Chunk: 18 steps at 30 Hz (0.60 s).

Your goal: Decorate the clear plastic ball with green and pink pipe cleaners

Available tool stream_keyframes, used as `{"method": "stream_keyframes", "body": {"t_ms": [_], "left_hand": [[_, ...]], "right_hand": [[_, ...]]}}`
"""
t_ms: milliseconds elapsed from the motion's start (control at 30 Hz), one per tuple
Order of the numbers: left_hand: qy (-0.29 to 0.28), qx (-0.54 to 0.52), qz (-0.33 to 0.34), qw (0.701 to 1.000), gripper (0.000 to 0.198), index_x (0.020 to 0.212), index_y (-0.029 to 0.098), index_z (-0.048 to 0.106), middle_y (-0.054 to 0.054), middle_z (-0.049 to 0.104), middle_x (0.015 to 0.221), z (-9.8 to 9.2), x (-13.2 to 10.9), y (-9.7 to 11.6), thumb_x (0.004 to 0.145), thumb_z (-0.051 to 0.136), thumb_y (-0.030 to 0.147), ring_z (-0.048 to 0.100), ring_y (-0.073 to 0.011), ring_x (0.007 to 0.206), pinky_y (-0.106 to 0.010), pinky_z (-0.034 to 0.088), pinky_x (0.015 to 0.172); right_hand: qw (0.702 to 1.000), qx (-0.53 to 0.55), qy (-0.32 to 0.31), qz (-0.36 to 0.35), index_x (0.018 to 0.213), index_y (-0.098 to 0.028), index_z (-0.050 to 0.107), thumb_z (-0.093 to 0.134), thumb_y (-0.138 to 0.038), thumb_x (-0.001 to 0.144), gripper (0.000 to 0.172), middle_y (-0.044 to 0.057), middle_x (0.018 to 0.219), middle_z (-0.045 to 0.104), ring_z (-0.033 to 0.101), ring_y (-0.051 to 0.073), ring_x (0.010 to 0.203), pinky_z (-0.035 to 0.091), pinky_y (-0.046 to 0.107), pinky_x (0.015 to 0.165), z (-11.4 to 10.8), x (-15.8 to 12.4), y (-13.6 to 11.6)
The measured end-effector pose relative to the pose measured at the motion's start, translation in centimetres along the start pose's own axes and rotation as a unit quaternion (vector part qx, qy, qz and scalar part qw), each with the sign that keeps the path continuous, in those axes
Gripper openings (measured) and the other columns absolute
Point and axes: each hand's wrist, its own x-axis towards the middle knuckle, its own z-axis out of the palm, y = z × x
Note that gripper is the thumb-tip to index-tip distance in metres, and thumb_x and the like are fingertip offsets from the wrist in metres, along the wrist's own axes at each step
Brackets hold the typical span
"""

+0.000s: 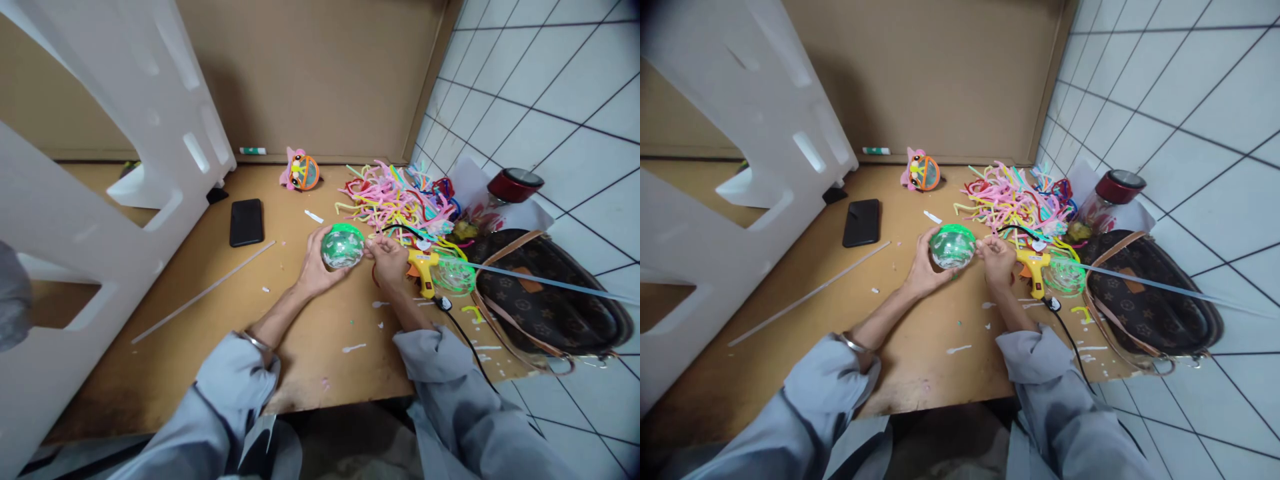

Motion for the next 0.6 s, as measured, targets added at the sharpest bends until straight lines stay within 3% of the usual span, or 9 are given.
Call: {"method": "stream_keyframes", "body": {"t_ms": [133,400,500,600], "left_hand": [[0.003,-0.012,-0.04,0.999,0.096,0.143,0.026,0.039,-0.015,0.042,0.148,0.0,-0.2,-0.1,0.062,0.086,0.048,0.042,-0.0355,0.142,-0.054,0.036,0.118],[0.047,-0.17,-0.167,0.97,0.105,0.134,0.026,0.04,-0.014,0.053,0.139,-0.3,1.2,-1.5,0.048,0.09,0.061,0.053,-0.0329,0.132,-0.05,0.042,0.113],[0.067,-0.272,-0.2,0.939,0.092,0.129,0.028,0.045,-0.01,0.057,0.137,-0.6,1.7,-1.2,0.054,0.087,0.061,0.06,-0.0306,0.124,-0.048,0.05,0.106],[0.041,-0.371,-0.248,0.894,0.075,0.127,0.028,0.052,-0.01,0.062,0.133,-1.0,2.0,-0.5,0.066,0.076,0.066,0.066,-0.0307,0.112,-0.047,0.059,0.09]], "right_hand": [[0.998,-0.028,-0.051,0.033,0.087,-0.019,0.066,0.054,-0.065,0.08,0.048,0.003,0.077,0.072,0.067,0.017,0.066,0.056,0.029,0.056,-0.1,-0.1,-0.3],[0.99,0.053,-0.116,0.053,0.097,-0.02,0.063,0.059,-0.071,0.078,0.055,0.008,0.095,0.074,0.07,0.016,0.079,0.061,0.03,0.071,0.3,-0.1,-0.8],[0.989,0.05,-0.116,0.082,0.099,-0.02,0.06,0.054,-0.069,0.084,0.051,0.008,0.097,0.074,0.07,0.015,0.075,0.06,0.03,0.07,0.2,0.0,-0.7],[0.984,0.044,-0.116,0.13,0.097,-0.02,0.06,0.056,-0.058,0.089,0.039,0.007,0.095,0.074,0.069,0.013,0.067,0.058,0.027,0.065,0.0,0.0,-0.8]]}}
